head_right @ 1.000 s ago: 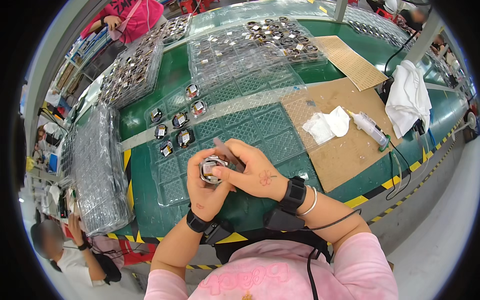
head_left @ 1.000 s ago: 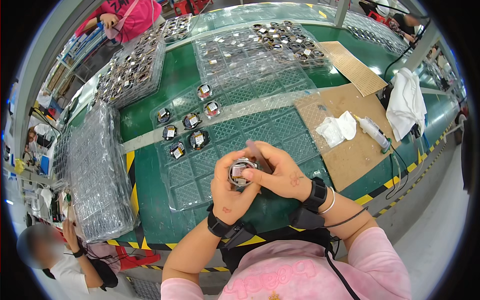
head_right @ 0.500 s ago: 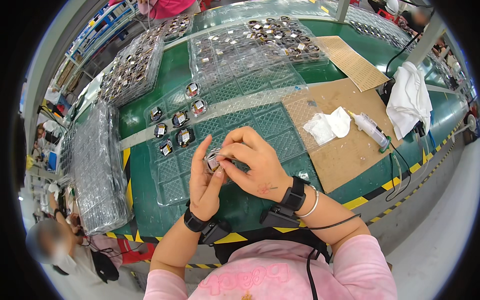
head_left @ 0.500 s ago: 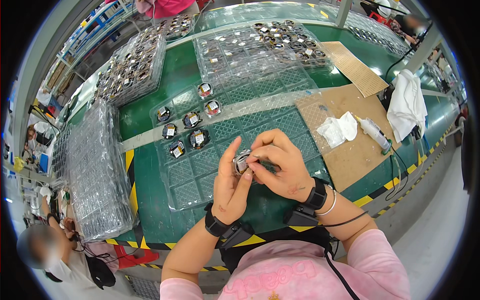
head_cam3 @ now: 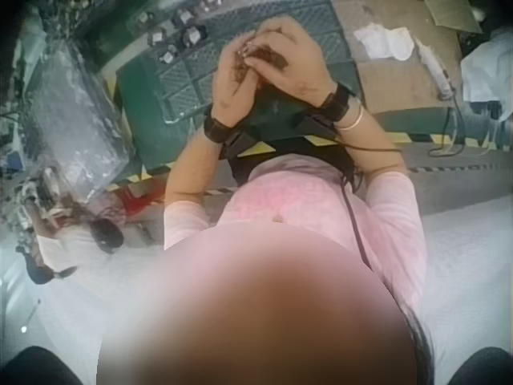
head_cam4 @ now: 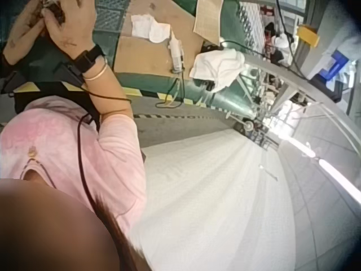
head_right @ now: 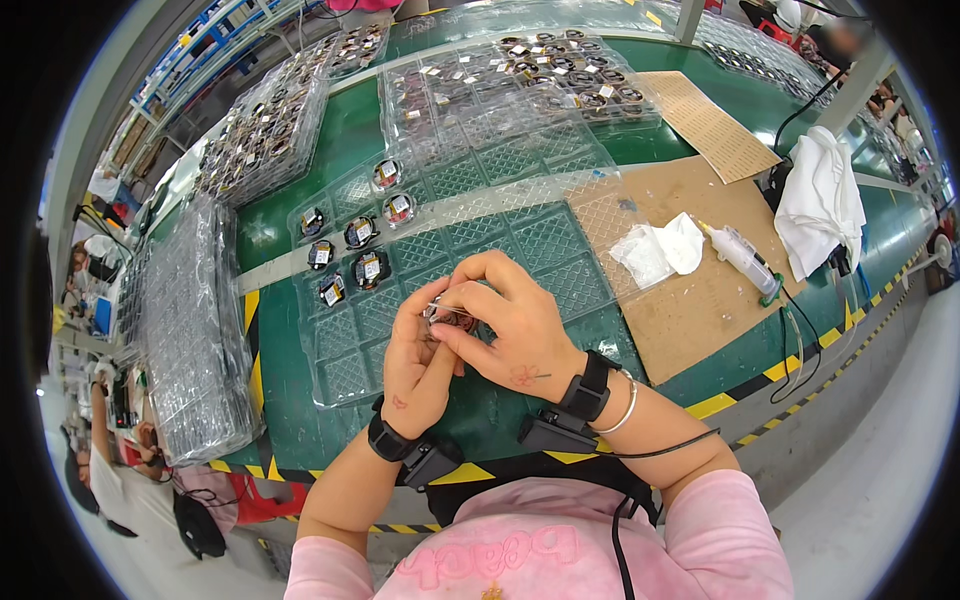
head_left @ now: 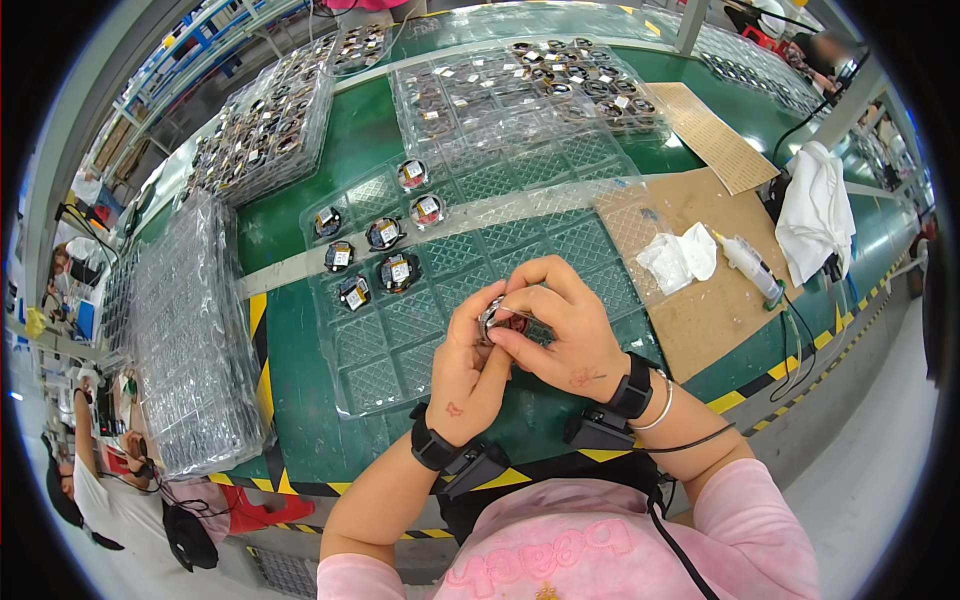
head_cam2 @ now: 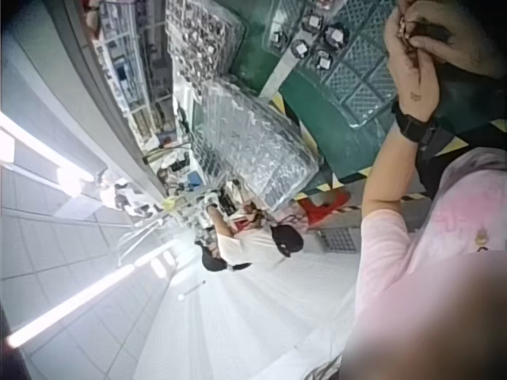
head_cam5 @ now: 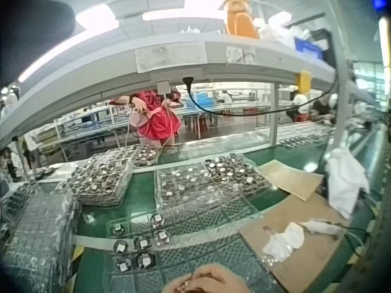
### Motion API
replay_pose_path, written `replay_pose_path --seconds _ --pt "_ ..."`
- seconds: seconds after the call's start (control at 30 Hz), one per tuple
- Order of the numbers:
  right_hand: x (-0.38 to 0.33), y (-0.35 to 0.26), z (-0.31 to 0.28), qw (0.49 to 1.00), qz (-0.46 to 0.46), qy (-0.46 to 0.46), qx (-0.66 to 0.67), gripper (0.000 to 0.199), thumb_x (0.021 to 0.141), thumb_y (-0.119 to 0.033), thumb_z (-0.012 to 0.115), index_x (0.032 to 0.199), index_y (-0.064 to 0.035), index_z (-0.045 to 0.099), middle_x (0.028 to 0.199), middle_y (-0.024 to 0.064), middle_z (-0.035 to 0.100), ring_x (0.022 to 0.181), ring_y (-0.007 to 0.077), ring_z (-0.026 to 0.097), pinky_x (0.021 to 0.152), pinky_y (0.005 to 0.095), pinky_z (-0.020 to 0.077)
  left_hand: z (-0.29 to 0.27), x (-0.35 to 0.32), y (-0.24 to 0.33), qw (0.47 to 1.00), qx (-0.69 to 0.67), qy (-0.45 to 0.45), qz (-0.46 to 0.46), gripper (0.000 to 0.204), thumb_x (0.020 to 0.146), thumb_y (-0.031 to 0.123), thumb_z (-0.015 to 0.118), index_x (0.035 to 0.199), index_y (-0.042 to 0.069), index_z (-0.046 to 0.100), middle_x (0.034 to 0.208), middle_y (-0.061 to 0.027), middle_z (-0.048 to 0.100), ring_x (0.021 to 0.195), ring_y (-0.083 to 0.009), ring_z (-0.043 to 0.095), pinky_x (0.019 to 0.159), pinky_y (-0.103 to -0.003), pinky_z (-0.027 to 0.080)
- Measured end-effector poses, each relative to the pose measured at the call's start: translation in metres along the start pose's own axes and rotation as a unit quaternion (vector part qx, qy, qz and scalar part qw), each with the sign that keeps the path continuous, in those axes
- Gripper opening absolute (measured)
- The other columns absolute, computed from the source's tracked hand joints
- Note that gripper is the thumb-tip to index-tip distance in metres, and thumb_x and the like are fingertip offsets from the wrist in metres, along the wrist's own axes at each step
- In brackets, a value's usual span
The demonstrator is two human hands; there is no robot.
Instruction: Assembling small electronic cooling fans by placing components into housings and applying labels.
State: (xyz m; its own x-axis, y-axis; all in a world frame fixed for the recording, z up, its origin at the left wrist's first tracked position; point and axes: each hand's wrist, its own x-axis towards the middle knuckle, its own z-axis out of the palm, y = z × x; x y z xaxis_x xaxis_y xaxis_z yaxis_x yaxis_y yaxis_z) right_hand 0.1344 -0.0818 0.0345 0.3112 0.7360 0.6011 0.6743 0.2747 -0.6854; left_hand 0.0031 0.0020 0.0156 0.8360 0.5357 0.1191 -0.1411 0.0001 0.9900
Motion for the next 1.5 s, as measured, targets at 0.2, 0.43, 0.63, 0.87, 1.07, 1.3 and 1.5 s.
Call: replay_pose_path --seconds 0.2,0.43,0.63,0.87,1.07,1.3,1.5 --pt "0.000 -0.001 0.000 1.000 -0.006 0.012 -0.012 0.020 0.072 -0.001 0.072 0.087 -0.0027 0.059 0.097 0.0099 0.053 0.077 0.0182 0.058 0.064 0.0262 0.0502 0.003 0.002 -0.001 1.000 -0.019 0.014 0.003 0.046 0.090 -0.007 0.045 0.134 0.005 0.037 0.106 -0.0091 0.058 0.081 -0.0088 0.059 0.070 -0.022 0.049" --pt "-0.002 -0.003 0.005 0.999 0.027 0.031 0.028 0.019 0.072 0.001 0.070 0.088 -0.0001 0.059 0.095 0.0107 0.053 0.075 0.0185 0.059 0.064 0.0271 0.0499 0.004 -0.002 -0.009 0.996 0.056 0.029 0.059 0.043 0.092 -0.007 0.042 0.133 0.003 0.036 0.115 -0.0110 0.055 0.101 -0.0137 0.057 0.080 -0.025 0.049" --pt "-0.001 -0.003 0.004 0.999 0.027 0.030 0.019 0.017 0.073 0.001 0.069 0.087 -0.0001 0.059 0.095 0.0114 0.054 0.075 0.0189 0.059 0.064 0.0275 0.0499 0.007 0.000 -0.011 0.993 0.054 0.063 0.083 0.041 0.090 -0.006 0.047 0.130 0.003 0.043 0.101 -0.0121 0.061 0.077 -0.0108 0.062 0.067 -0.023 0.051" --pt "-0.002 -0.007 0.003 0.997 0.059 0.035 0.021 0.015 0.075 -0.001 0.069 0.087 -0.0002 0.059 0.096 0.0119 0.055 0.074 0.0183 0.059 0.066 0.0270 0.0494 0.007 0.000 -0.012 0.989 0.086 0.066 0.096 0.042 0.090 -0.006 0.047 0.131 0.003 0.042 0.102 -0.0122 0.061 0.079 -0.0105 0.061 0.067 -0.023 0.051" --pt "-0.002 0.001 -0.001 0.995 0.074 0.013 0.069 0.014 0.078 -0.001 0.066 0.090 0.0000 0.061 0.100 0.0111 0.055 0.075 0.0170 0.059 0.067 0.0268 0.0493 0.006 0.004 -0.001 0.999 -0.024 0.025 0.033 0.048 0.090 -0.006 0.047 0.135 0.004 0.035 0.105 -0.0115 0.058 0.081 -0.0126 0.062 0.068 -0.024 0.051" --pt "0.002 0.003 -0.005 0.993 0.061 -0.027 0.094 0.015 0.078 0.000 0.066 0.093 -0.0004 0.063 0.102 0.0101 0.055 0.082 0.0175 0.059 0.070 0.0264 0.0493 -0.003 0.006 0.008 0.998 -0.065 -0.023 -0.007 0.050 0.090 -0.005 0.049 0.136 0.003 0.032 0.110 -0.0104 0.056 0.083 -0.0134 0.061 0.070 -0.025 0.051" --pt "0.004 0.001 -0.008 0.999 -0.019 -0.004 0.026 0.021 0.073 -0.001 0.069 0.093 -0.0043 0.063 0.096 0.0084 0.054 0.083 0.0215 0.059 0.069 0.0296 0.0505 -0.005 0.010 0.008 0.998 -0.057 -0.010 -0.005 0.051 0.090 -0.008 0.047 0.137 0.005 0.033 0.107 -0.0102 0.057 0.082 -0.0141 0.063 0.069 -0.024 0.051"
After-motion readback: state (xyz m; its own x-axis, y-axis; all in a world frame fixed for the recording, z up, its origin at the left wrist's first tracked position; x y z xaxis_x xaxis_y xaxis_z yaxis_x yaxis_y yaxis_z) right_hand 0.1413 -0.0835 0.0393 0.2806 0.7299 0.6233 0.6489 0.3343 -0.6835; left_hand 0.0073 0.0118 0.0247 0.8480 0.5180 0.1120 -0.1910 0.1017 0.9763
